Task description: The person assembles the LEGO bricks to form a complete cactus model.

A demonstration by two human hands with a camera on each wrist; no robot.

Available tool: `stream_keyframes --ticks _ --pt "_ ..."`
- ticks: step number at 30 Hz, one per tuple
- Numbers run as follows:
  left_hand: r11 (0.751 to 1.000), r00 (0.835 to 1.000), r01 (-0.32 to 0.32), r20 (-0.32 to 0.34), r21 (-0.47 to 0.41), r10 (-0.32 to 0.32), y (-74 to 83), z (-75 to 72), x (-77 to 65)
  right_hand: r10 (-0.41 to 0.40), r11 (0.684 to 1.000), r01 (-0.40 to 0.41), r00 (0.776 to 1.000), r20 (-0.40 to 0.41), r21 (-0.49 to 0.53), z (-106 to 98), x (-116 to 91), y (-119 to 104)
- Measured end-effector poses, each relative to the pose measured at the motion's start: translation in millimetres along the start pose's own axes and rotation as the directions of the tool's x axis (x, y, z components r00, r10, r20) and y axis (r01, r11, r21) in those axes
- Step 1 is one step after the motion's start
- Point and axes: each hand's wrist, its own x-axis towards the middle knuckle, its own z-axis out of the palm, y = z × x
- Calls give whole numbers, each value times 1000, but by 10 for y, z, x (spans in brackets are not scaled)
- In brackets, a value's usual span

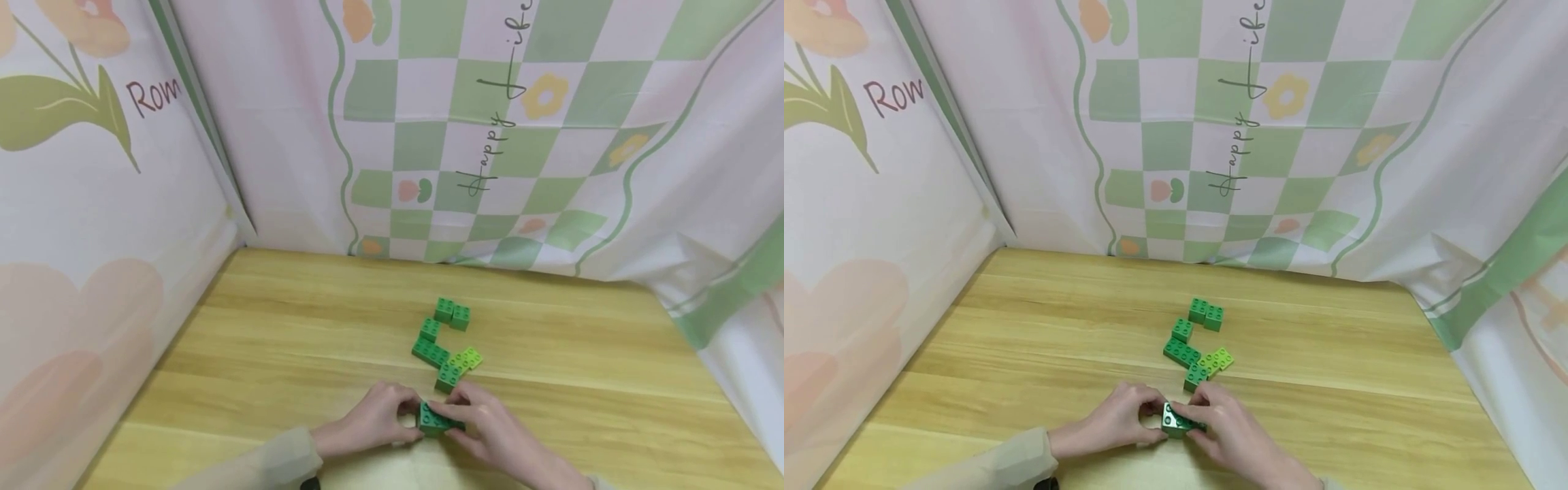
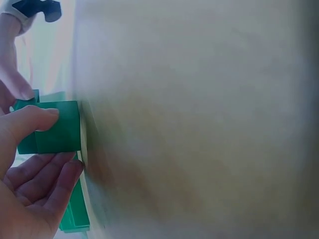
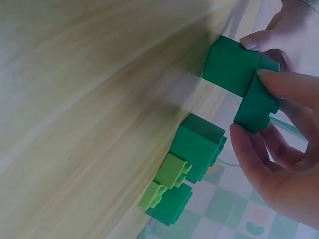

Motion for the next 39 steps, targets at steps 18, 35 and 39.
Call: stream_keyframes --ticks 18,35,39 --pt "1000 1000 -6 -7 3 6 1 -6 -29 -18 999 19 1000 8 -35 -24 -15 19" --pt "1000 999 10 -40 -16 -11 46 15 -52 31 999 -32 999 -12 -39 -25 -52 5" --pt "1000 999 17 -43 -18 -18 64 13 -56 42 999 -43 999 -21 -31 -18 -67 9"
